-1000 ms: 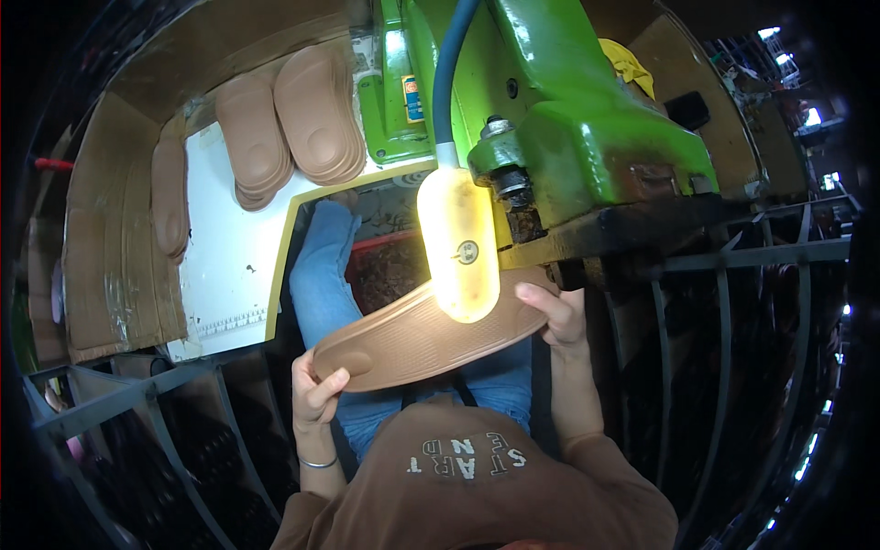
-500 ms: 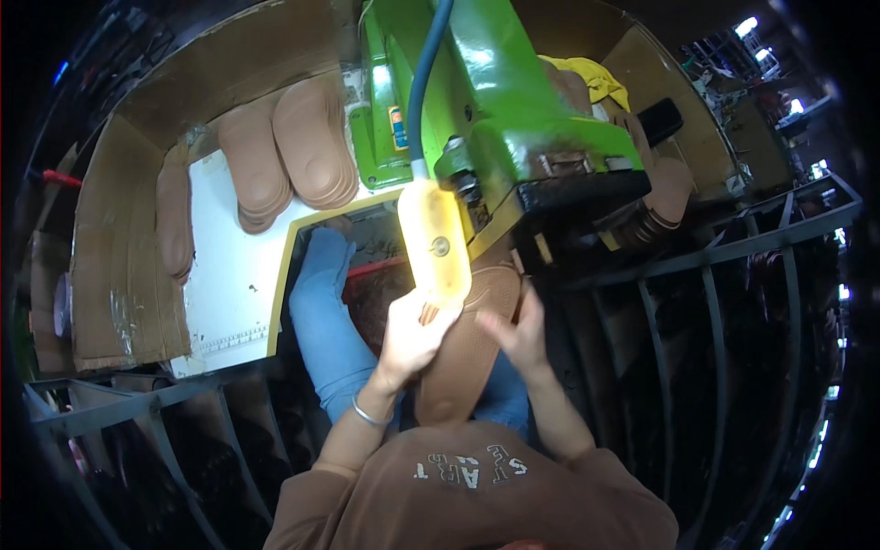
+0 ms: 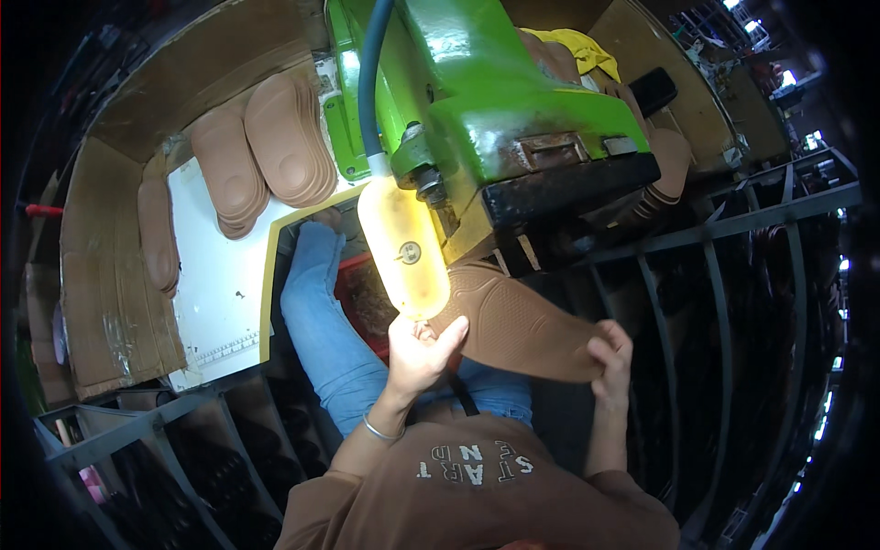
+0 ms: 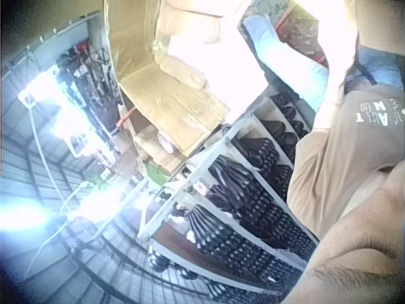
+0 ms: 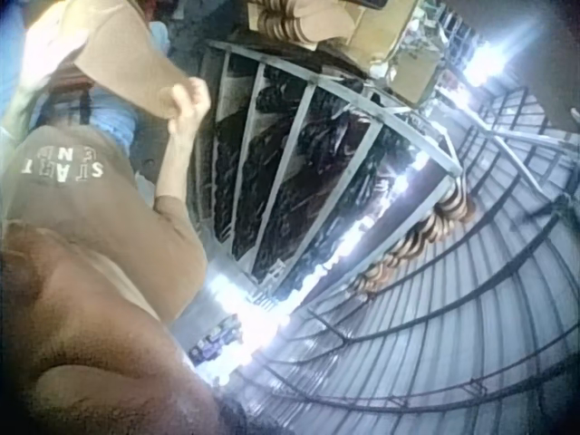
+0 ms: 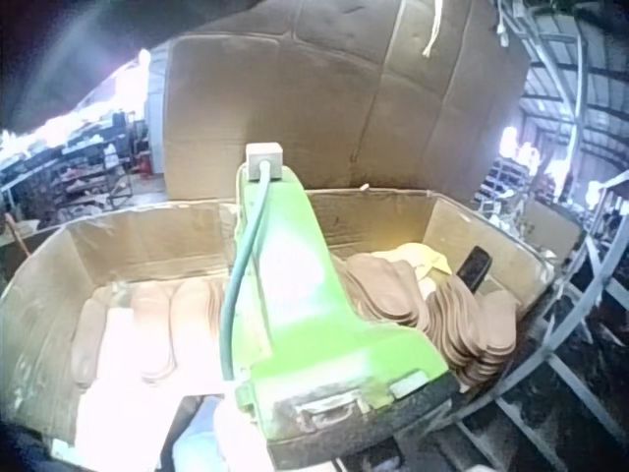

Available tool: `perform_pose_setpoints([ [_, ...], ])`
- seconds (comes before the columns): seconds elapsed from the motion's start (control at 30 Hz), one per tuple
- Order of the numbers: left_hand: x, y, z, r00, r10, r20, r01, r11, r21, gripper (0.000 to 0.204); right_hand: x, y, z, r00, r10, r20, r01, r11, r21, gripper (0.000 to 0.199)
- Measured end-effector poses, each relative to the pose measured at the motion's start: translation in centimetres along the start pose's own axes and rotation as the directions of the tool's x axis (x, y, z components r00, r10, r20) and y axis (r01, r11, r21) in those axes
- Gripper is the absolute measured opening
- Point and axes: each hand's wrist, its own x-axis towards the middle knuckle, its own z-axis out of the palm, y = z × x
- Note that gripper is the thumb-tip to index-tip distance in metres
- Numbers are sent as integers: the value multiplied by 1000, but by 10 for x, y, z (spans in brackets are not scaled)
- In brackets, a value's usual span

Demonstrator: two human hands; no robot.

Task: The recorder processes shoe soles using an industrial machine in a manufacturing setting.

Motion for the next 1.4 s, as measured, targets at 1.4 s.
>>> perform_pose_setpoints([
  [1.4, -56, 61, -152, 960, 149, -237, -88, 964, 251, 35, 65, -2, 159, 825, -282, 489, 303, 952, 39, 24],
])
